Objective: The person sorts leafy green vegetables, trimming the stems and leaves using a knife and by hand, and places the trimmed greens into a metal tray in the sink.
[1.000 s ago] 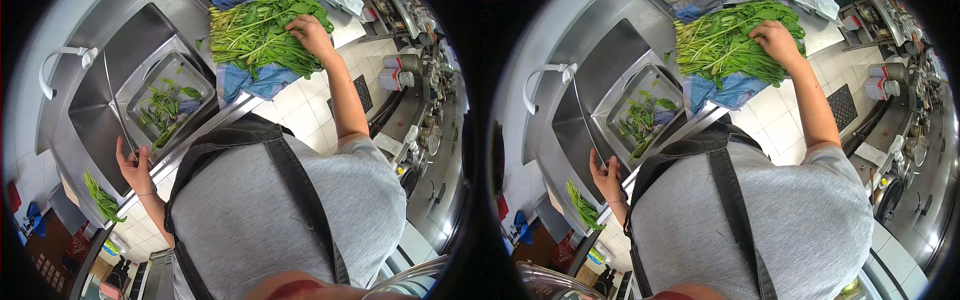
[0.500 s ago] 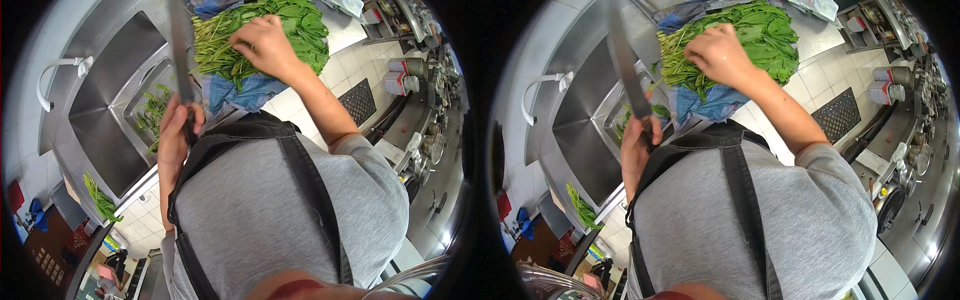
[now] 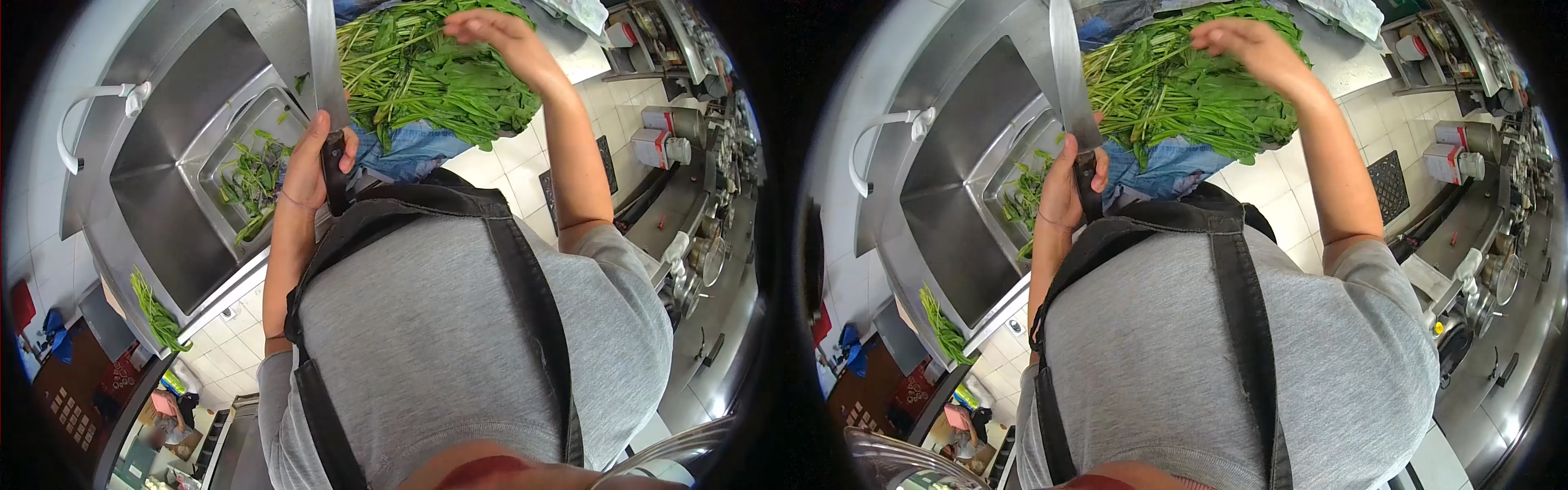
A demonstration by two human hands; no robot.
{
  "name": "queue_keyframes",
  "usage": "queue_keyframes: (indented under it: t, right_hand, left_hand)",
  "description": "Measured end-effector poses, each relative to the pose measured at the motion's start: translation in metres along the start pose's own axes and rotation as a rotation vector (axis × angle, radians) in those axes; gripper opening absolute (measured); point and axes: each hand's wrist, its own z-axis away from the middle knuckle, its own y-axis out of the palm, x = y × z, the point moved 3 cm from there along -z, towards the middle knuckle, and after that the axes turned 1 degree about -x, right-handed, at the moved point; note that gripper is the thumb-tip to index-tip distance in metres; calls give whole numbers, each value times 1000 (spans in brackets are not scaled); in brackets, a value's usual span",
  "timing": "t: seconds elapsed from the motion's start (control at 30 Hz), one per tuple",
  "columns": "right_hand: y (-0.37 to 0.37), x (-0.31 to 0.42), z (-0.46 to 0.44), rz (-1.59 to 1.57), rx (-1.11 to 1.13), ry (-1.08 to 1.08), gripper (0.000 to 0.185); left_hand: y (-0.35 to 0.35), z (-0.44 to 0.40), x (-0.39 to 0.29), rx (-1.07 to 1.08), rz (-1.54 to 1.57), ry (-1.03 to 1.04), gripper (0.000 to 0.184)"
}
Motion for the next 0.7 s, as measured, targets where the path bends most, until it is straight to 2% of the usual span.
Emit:
queue_keyframes:
  t: [0.07,0.17,0.2,0.23,0.3,0.4,0.5,0.63,0.7]
  right_hand:
    - [-20,-5,-1,90,-196,-67,24]
    - [-2,25,11,574,-102,-311,19]
    - [15,32,15,658,13,-428,17]
    - [35,33,23,687,86,-448,19]
    - [60,28,34,864,99,-446,17]
    - [67,22,32,870,42,-391,14]
    - [81,28,33,527,-65,-398,11]
    - [115,42,45,364,133,-435,16]
    - [111,49,40,337,94,-494,18]
  left_hand:
    - [-5,2,3,-65,-120,-8,68]
    - [-3,6,1,-64,-145,16,55]
    - [-2,7,1,-74,-169,13,56]
    - [-1,9,1,-82,-193,9,57]
    - [4,14,1,-72,-208,-9,60]
    - [12,22,2,6,-168,-55,66]
    - [18,24,7,102,-82,-110,71]
    - [23,26,5,92,115,-85,74]
    - [19,30,0,53,164,-37,76]
